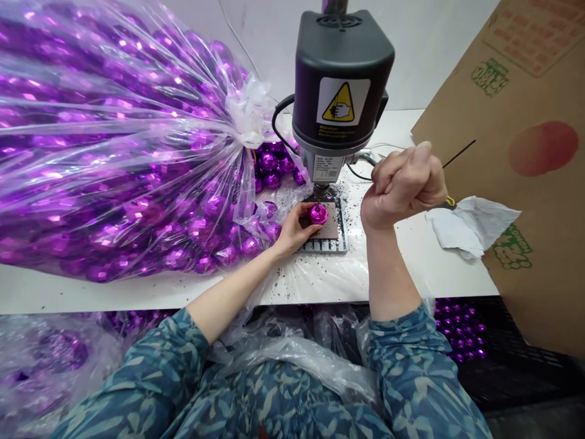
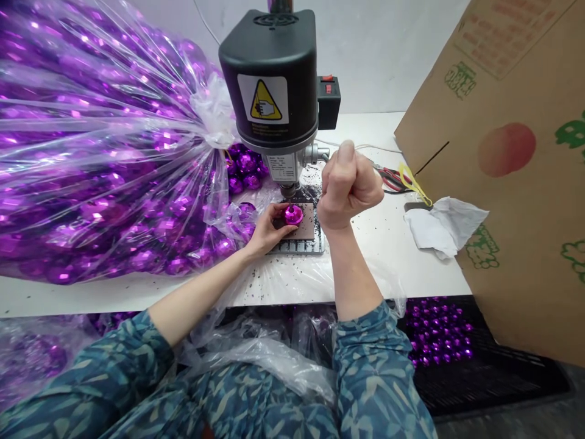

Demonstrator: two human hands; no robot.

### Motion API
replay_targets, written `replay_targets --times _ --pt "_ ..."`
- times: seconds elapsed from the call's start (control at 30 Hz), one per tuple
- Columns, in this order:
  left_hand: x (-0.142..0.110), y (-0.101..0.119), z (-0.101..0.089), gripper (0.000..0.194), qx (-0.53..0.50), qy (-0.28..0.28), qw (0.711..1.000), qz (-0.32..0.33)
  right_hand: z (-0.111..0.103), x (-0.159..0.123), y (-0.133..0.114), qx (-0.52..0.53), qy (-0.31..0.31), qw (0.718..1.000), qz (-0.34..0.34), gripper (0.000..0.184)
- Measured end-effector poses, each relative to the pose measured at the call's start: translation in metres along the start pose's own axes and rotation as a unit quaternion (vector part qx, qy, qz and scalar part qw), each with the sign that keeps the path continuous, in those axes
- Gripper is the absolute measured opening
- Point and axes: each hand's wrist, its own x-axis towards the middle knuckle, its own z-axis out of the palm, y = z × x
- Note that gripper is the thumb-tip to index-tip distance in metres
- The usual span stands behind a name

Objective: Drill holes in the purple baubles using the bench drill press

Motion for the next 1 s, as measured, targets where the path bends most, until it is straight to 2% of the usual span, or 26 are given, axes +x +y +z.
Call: replay_targets --times 0.23,0.5,0.63,0.77,0.9,1.0 --pt "0.0 0.001 0.001 0.054 -0.014 0.006 1.0 0.004 -0.013 -0.011 0.013 0.021 0.001 1.0 -0.018 0.07" --pt "-0.001 0.006 -0.001 0.052 -0.03 0.003 1.0 0.001 -0.021 -0.014 0.024 0.044 -0.047 0.992 -0.11 0.059" --pt "-0.001 0.007 0.0 0.052 -0.041 0.008 0.999 -0.007 -0.027 -0.018 0.026 0.049 -0.069 0.986 -0.144 0.062" --pt "0.001 0.007 0.003 0.052 -0.042 0.01 0.999 -0.017 -0.015 -0.006 0.011 0.031 -0.064 0.992 -0.107 0.06" --pt "-0.002 0.013 0.001 0.051 0.017 0.048 0.998 -0.03 0.015 0.026 -0.003 -0.035 -0.061 0.997 0.015 0.057" --pt "-0.023 0.029 -0.004 0.048 0.085 0.08 0.993 -0.011 0.03 0.043 0.001 -0.068 -0.065 0.996 0.007 0.062"
